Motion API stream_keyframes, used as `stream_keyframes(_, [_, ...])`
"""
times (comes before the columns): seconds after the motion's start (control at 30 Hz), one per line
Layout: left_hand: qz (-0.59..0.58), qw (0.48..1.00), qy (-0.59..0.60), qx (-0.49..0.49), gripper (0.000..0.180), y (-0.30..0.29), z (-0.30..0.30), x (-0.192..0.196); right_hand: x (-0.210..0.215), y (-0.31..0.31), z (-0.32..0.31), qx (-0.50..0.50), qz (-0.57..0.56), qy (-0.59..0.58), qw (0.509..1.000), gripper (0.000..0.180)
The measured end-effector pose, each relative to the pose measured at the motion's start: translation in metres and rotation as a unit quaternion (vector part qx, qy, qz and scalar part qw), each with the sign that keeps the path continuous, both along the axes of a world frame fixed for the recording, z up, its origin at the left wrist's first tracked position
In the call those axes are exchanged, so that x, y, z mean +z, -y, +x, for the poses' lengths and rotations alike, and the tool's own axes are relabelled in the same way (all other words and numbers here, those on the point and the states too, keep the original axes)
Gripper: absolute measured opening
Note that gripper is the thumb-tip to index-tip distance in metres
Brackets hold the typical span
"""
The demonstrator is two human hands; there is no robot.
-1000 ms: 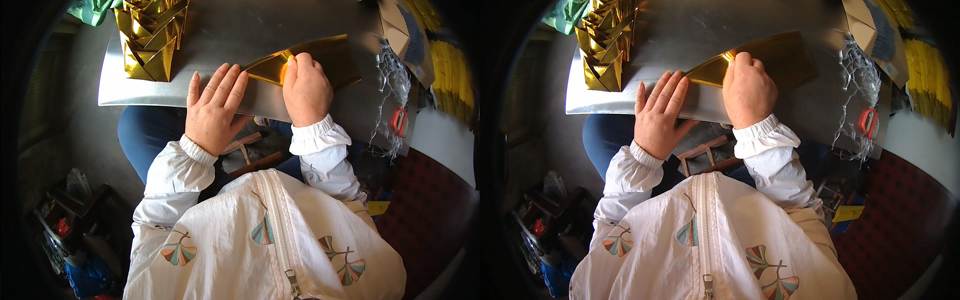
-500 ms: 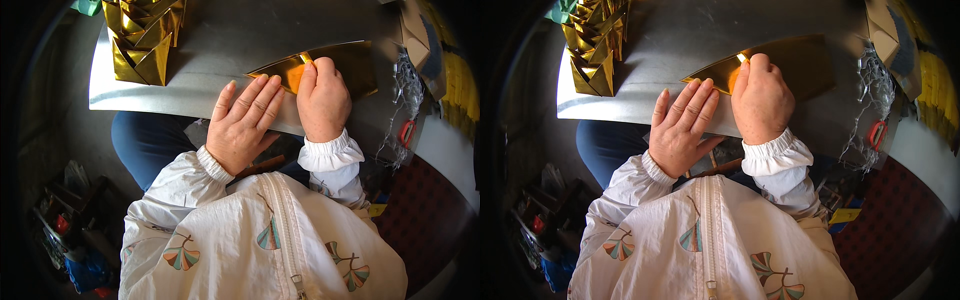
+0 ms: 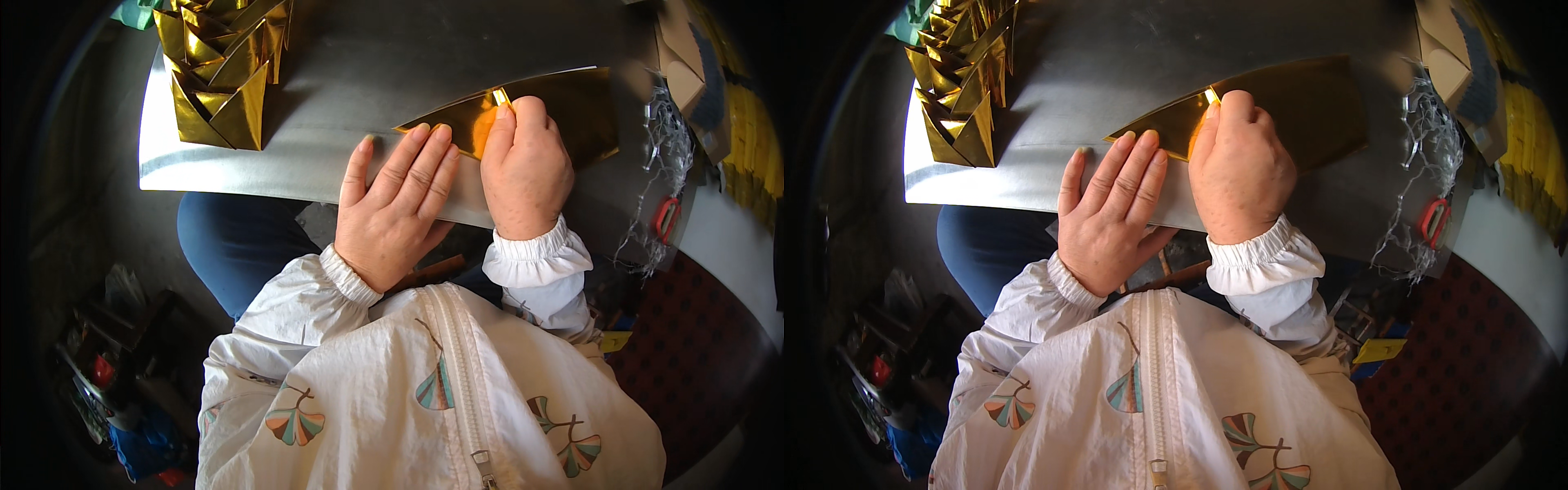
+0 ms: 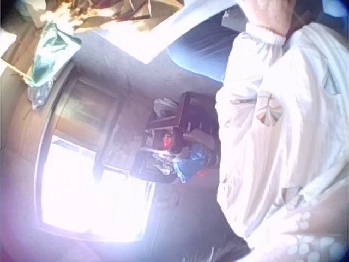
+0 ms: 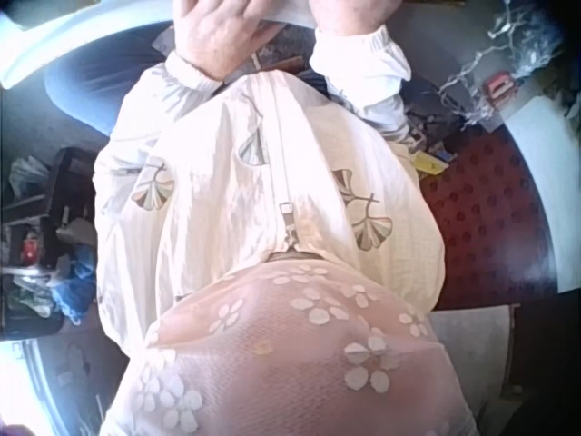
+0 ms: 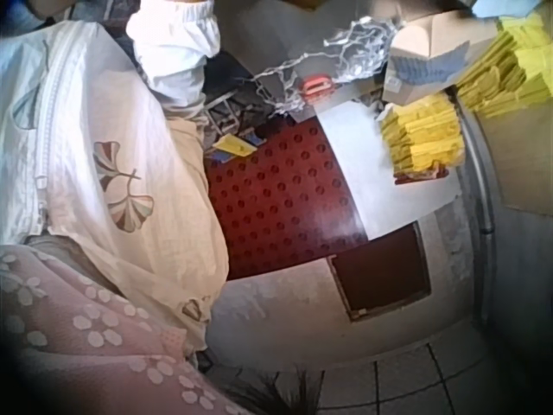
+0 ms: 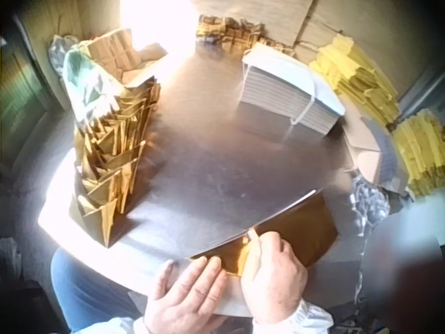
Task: The person folds a rectangular sheet of gold paper by hand into a small triangular packet. They fold the paper in half, then fold the corners inward to form a triangle, and finally tuck the flaps to close the packet.
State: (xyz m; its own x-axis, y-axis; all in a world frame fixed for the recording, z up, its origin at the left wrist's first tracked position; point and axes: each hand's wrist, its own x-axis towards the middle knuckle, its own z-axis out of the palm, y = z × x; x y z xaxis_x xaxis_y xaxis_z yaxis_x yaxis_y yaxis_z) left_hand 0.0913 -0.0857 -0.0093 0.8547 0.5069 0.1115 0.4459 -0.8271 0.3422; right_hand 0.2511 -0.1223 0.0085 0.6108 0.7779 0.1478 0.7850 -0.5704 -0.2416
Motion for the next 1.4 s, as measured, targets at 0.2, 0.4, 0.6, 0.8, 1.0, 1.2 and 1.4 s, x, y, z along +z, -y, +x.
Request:
stream_keyframes(0.2, [0.021,1.0,-0.02,-0.002,0.086,0.0009,0.0019,-0.0005,0.0012,-0.0009,0.0002,-0.009,0.006,-0.004,1.0,0.017])
stream_keyframes(0.4, [0.018,1.0,-0.019,0.006,0.092,0.0023,0.0021,-0.0029,0.004,-0.0021,0.0021,-0.013,-0.009,-0.025,1.0,0.019])
stream_keyframes(0.6, [0.016,1.0,-0.021,0.006,0.094,0.0022,0.0022,-0.0026,0.0063,-0.0045,0.0034,-0.014,-0.014,-0.034,0.999,0.019])
stream_keyframes(0.8, [0.013,0.999,-0.03,0.003,0.096,0.002,0.0023,-0.0002,0.0088,-0.0058,0.0051,-0.023,-0.028,-0.056,0.998,0.021])
stream_keyframes(1.0, [0.025,0.999,-0.025,0.007,0.093,0.0027,0.0029,-0.0008,0.0063,-0.0065,0.0055,-0.048,0.006,-0.084,0.995,0.021])
stream_keyframes(1.2, [0.048,0.998,-0.03,0.008,0.088,0.0021,0.004,0.0005,0.0036,-0.0064,0.0013,-0.064,-0.001,-0.063,0.996,0.021])
stream_keyframes(1.4, [0.033,0.999,-0.026,0.014,0.086,0.0051,0.0054,0.0024,0.0,-0.0025,-0.0036,-0.05,0.0,-0.004,0.999,0.024])
